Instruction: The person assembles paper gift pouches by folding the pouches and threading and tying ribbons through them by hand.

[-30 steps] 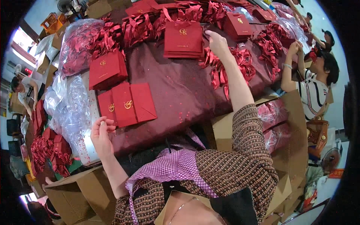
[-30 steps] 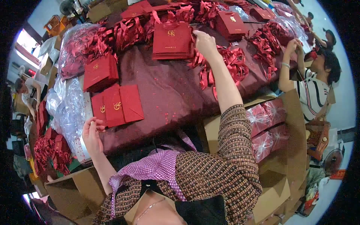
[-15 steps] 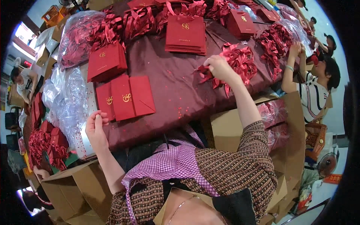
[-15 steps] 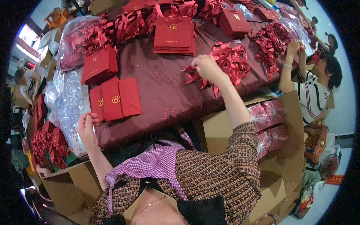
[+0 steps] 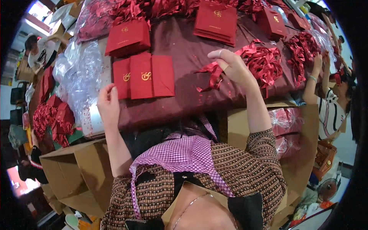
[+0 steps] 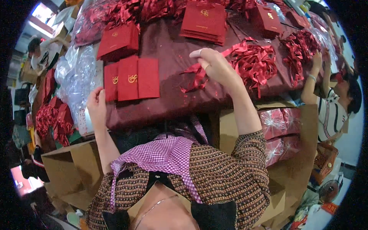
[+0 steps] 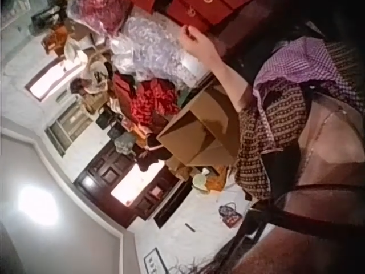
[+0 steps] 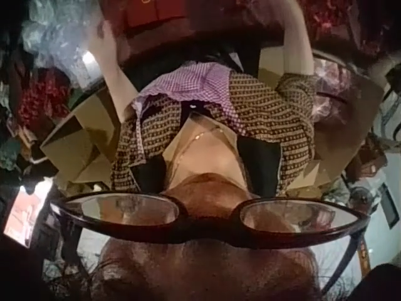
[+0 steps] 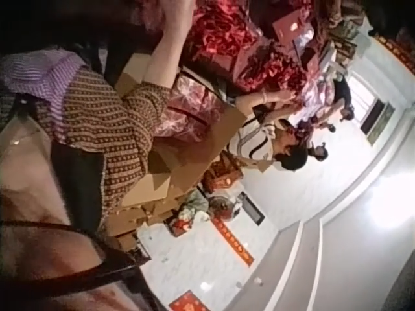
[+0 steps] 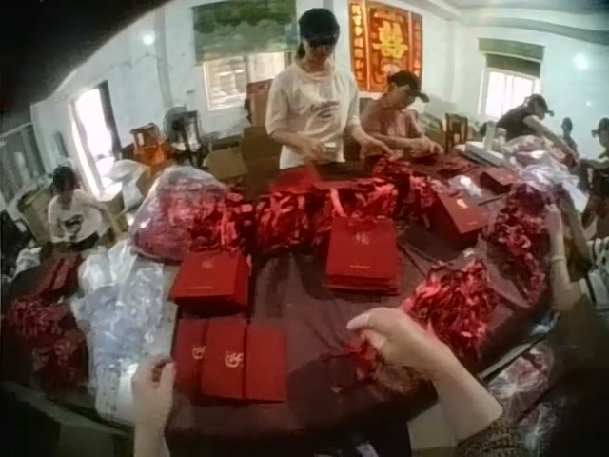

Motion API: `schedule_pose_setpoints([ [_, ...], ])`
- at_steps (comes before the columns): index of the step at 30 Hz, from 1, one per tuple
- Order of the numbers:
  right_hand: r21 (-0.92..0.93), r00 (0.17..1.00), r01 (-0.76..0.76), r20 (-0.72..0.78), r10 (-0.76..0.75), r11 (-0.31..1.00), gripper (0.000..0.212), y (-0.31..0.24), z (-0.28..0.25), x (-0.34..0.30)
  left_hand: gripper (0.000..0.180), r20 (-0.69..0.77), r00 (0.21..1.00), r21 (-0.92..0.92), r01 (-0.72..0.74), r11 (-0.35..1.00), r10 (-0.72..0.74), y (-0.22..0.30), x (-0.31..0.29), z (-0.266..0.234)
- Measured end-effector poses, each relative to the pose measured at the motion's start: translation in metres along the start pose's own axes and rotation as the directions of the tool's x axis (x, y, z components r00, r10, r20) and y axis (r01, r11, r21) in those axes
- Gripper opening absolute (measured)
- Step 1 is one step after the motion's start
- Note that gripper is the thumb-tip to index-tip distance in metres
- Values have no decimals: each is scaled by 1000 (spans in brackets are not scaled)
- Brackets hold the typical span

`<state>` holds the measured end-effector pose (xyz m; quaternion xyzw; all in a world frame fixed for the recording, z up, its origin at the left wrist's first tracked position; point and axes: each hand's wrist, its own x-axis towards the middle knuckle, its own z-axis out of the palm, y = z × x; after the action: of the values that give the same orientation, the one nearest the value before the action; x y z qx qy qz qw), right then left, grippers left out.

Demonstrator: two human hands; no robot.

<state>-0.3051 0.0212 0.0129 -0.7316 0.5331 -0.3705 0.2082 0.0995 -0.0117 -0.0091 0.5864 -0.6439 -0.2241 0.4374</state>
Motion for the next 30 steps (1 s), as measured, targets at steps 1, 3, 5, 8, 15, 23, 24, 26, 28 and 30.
schedule_pose_setpoints([
  [1,-41,999,30,16,-29,999,23,-4,7,2,19,-6,999,66,-52,996,53,-3,2,1],
  [3,-129,994,94,67,-86,987,21,1,24,0,20,-13,984,161,-176,971,180,-10,7,7],
  [5,-395,990,113,125,-68,912,19,-3,35,-7,17,-38,985,137,-164,977,170,-10,11,15],
  [8,-468,992,39,123,22,883,9,-1,38,-10,15,-25,978,195,-198,960,207,2,16,20],
  [15,-181,988,145,-25,-152,973,13,-32,53,12,18,40,960,262,-279,924,278,6,29,41],
  [23,139,995,104,-1,-104,985,18,-44,120,19,39,181,959,442,-277,853,218,0,45,70],
  [24,141,995,99,-5,-100,985,18,-43,123,19,39,170,974,389,-204,898,148,3,43,71],
  [26,106,996,91,-7,-91,990,15,-38,131,17,39,170,982,336,-131,933,77,9,40,71],
  [28,111,997,84,-7,-83,990,15,-36,130,17,31,167,986,258,-52,965,9,20,36,69],
  [30,115,997,75,-8,-75,991,14,-35,130,18,30,156,988,146,-12,989,-11,22,32,68],
])
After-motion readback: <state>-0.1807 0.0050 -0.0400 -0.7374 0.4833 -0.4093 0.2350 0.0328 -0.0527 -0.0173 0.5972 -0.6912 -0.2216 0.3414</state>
